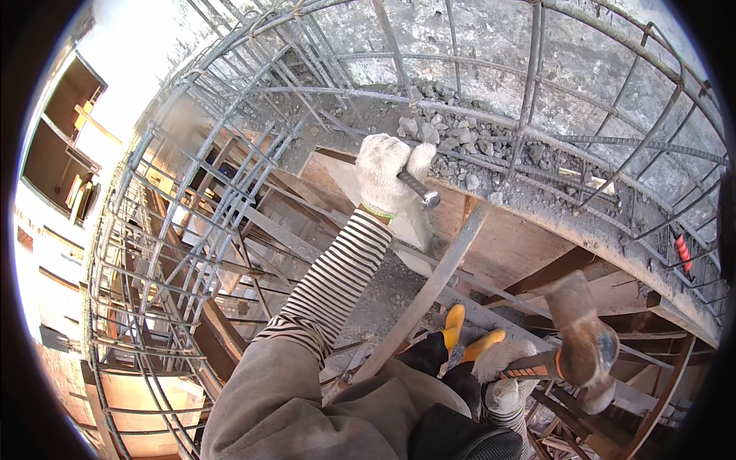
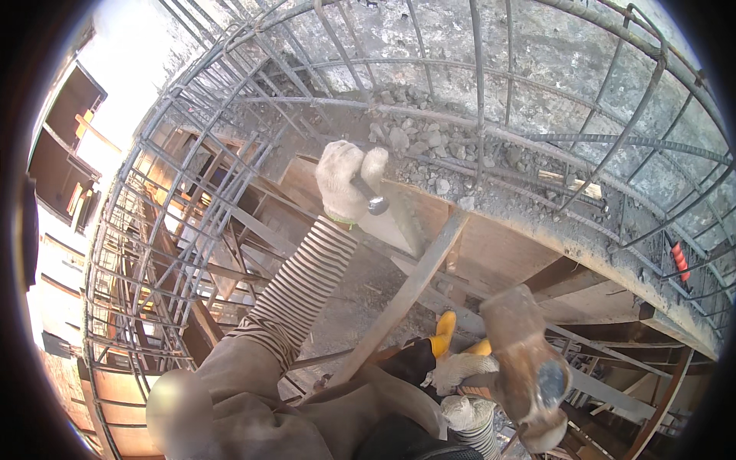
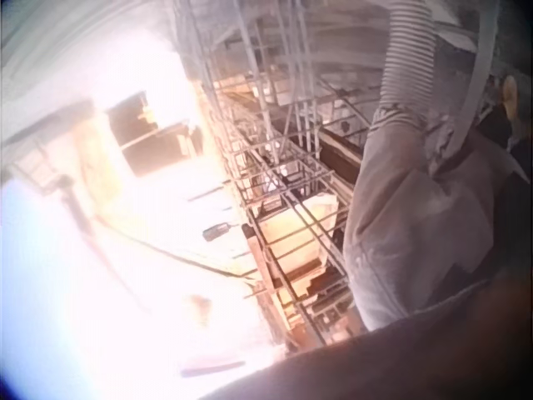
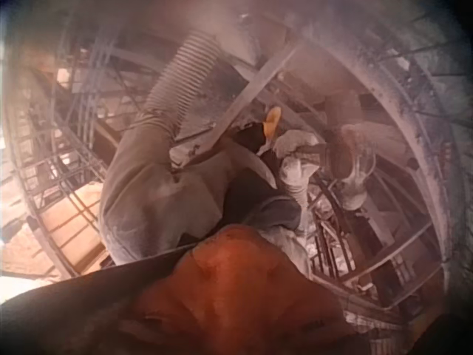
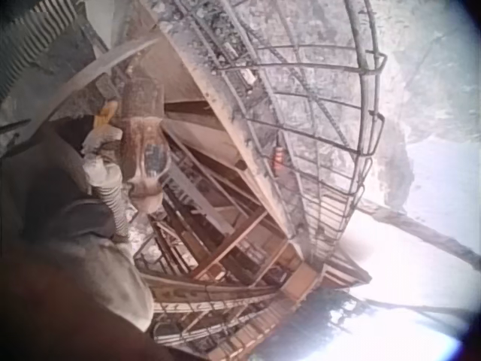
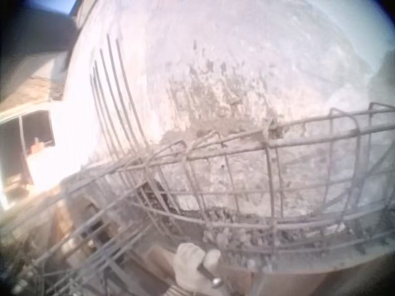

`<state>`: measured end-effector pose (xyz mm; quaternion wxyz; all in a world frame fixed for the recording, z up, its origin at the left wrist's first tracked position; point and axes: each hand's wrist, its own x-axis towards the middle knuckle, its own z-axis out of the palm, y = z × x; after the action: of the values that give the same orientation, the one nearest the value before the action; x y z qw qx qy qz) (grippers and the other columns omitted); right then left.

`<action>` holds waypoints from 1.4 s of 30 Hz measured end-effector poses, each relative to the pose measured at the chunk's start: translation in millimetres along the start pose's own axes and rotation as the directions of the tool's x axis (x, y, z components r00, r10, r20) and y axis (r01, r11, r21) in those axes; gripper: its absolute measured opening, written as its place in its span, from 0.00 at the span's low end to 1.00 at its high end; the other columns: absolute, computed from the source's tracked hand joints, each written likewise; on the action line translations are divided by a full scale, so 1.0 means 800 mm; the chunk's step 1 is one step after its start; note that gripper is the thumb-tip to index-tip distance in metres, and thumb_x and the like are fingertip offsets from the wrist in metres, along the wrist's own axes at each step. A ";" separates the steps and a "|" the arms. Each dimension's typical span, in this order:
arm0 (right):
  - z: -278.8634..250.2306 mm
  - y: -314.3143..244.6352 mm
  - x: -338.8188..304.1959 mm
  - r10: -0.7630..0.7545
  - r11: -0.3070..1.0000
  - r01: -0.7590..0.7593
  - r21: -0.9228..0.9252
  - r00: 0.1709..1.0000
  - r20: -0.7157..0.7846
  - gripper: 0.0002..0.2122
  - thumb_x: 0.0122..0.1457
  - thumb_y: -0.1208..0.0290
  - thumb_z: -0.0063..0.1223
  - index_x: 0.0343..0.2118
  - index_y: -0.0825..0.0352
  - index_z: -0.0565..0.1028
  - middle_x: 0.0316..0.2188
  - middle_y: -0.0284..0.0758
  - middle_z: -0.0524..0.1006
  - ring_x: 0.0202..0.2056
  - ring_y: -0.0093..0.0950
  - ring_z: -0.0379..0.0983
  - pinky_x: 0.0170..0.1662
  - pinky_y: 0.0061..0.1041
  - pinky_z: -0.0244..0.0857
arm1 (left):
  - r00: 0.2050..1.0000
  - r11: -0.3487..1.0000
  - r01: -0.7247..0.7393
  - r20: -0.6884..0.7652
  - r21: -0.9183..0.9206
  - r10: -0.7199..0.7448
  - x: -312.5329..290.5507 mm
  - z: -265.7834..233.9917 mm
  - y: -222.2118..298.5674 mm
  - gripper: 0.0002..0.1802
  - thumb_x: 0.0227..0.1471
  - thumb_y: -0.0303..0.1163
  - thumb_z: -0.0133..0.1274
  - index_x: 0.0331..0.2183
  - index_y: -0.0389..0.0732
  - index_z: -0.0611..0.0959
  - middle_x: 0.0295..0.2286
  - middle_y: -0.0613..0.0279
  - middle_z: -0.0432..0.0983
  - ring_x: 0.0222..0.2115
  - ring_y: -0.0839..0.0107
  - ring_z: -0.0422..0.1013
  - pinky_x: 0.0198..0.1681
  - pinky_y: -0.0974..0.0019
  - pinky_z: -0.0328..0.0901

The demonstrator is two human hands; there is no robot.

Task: The person uses a hammer to strike a metal rebar peg into a concrete and steel structure.

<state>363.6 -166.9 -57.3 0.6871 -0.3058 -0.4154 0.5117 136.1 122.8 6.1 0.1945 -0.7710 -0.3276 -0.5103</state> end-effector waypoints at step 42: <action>0.069 0.003 0.056 -0.125 0.967 0.106 0.230 0.990 0.066 0.10 0.61 0.71 0.61 0.25 0.67 0.73 0.20 0.35 0.72 0.22 0.31 0.68 0.29 0.33 0.68 | 0.994 0.999 -0.020 0.111 -0.025 0.023 0.011 -0.009 0.012 0.17 0.41 0.31 0.64 0.14 0.44 0.71 0.16 0.59 0.68 0.21 0.57 0.69 0.29 0.56 0.65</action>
<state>319.7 -123.9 -22.4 0.7288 -0.1801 -0.3989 0.5266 140.5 114.3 17.7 0.1722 -0.8039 -0.3233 -0.4685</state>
